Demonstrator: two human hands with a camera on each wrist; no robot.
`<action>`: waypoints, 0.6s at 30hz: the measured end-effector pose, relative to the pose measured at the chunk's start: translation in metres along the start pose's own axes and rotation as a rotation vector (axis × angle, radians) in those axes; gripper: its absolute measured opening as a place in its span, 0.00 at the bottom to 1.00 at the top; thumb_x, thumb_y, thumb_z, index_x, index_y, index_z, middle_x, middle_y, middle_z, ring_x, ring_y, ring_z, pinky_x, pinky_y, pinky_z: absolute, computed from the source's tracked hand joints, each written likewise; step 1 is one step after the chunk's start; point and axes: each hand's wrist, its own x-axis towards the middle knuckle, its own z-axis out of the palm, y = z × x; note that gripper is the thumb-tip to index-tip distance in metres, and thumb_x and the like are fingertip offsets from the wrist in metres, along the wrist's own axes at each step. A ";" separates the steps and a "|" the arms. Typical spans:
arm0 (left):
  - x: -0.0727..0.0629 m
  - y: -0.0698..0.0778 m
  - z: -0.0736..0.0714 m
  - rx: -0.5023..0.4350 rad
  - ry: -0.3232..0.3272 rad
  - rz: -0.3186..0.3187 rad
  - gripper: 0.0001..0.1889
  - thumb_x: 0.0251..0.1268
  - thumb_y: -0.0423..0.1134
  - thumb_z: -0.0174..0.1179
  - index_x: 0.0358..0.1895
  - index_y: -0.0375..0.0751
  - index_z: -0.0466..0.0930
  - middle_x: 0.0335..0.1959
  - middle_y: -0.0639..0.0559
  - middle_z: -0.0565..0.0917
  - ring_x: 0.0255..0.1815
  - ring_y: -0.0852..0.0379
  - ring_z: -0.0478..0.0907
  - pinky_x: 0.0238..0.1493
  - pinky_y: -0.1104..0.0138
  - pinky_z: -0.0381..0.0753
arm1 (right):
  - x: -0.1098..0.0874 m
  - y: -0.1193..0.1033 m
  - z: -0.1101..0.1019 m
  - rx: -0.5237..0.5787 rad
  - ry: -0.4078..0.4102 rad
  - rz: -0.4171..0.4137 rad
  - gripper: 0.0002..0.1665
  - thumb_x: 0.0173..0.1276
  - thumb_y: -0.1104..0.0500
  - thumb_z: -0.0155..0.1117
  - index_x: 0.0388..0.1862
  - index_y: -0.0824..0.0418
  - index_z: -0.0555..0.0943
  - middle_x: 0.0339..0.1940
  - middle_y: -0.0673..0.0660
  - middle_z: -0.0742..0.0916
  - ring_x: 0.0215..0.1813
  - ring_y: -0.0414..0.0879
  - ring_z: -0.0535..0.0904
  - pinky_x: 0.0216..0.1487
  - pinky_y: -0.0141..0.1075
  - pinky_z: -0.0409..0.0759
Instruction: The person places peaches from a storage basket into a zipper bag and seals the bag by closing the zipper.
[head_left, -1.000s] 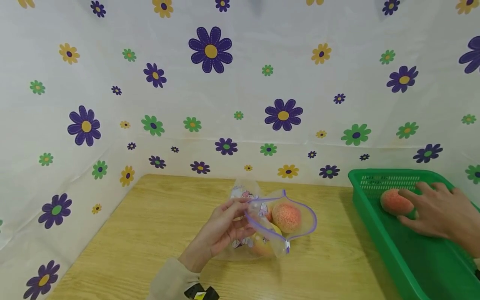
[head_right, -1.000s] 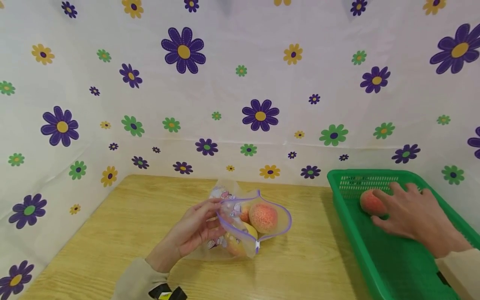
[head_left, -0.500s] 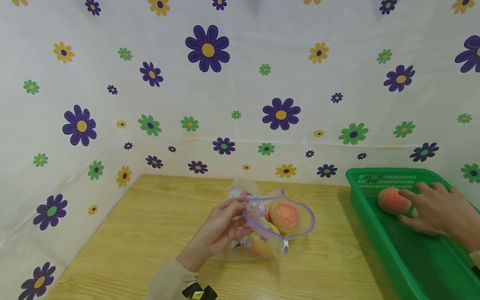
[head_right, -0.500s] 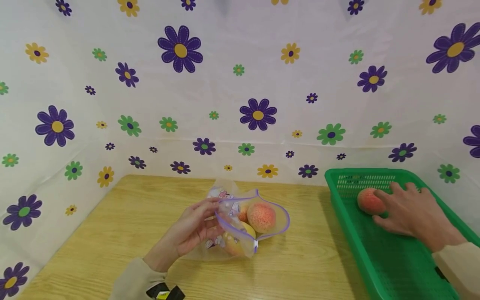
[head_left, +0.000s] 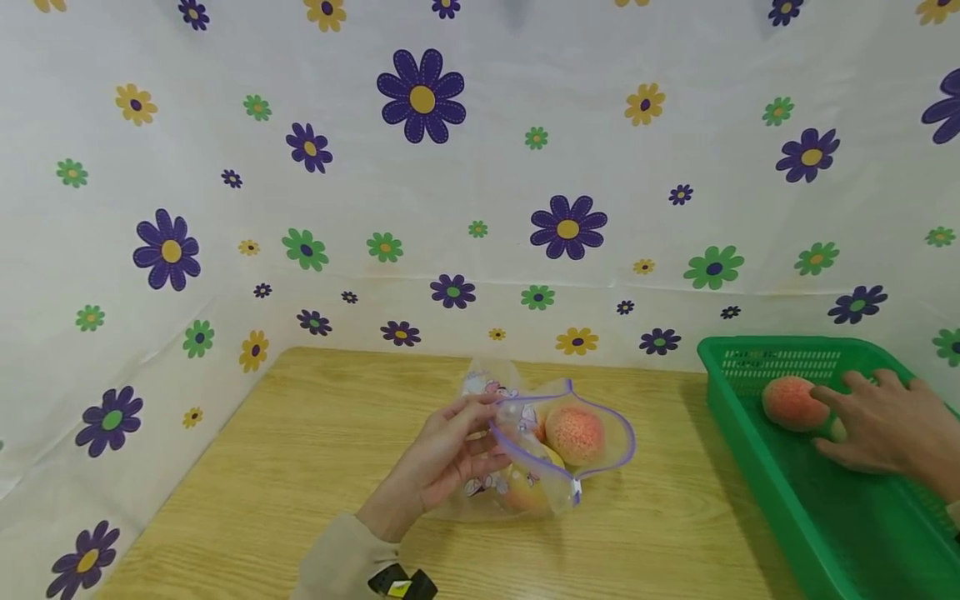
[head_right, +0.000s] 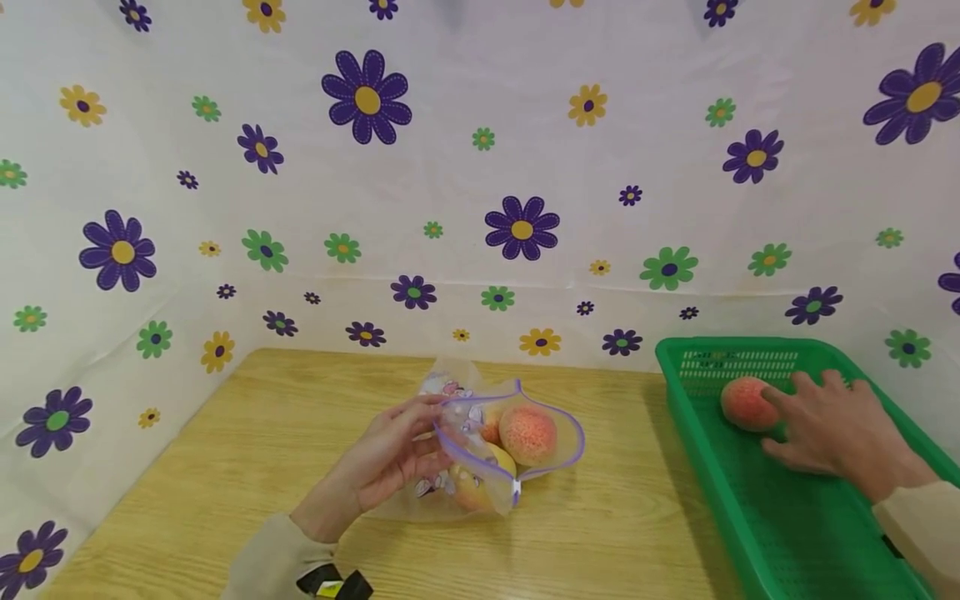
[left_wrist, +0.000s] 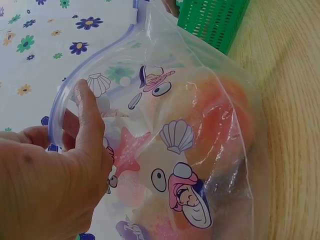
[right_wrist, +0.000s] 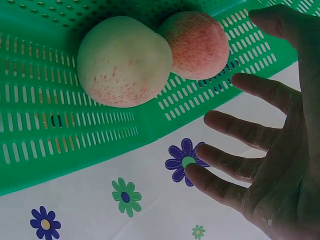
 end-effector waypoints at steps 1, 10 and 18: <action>0.000 0.000 0.000 0.001 -0.001 0.001 0.23 0.81 0.39 0.48 0.73 0.36 0.64 0.40 0.52 0.77 0.37 0.61 0.81 0.40 0.67 0.91 | 0.000 0.001 0.001 -0.001 0.001 -0.001 0.43 0.52 0.35 0.77 0.56 0.64 0.82 0.46 0.74 0.81 0.44 0.75 0.76 0.42 0.71 0.79; 0.001 0.000 0.000 0.004 -0.007 0.001 0.24 0.81 0.39 0.48 0.74 0.35 0.63 0.40 0.53 0.77 0.37 0.61 0.81 0.41 0.67 0.91 | 0.000 0.006 0.011 -0.006 -0.027 -0.014 0.45 0.50 0.35 0.77 0.57 0.65 0.82 0.45 0.74 0.81 0.46 0.75 0.76 0.42 0.70 0.80; 0.004 0.000 -0.002 0.077 0.027 0.017 0.23 0.79 0.39 0.52 0.71 0.35 0.67 0.44 0.50 0.77 0.40 0.59 0.81 0.42 0.67 0.91 | 0.001 0.010 0.019 0.006 -0.042 -0.004 0.46 0.46 0.35 0.80 0.56 0.65 0.82 0.46 0.74 0.81 0.49 0.78 0.75 0.46 0.73 0.79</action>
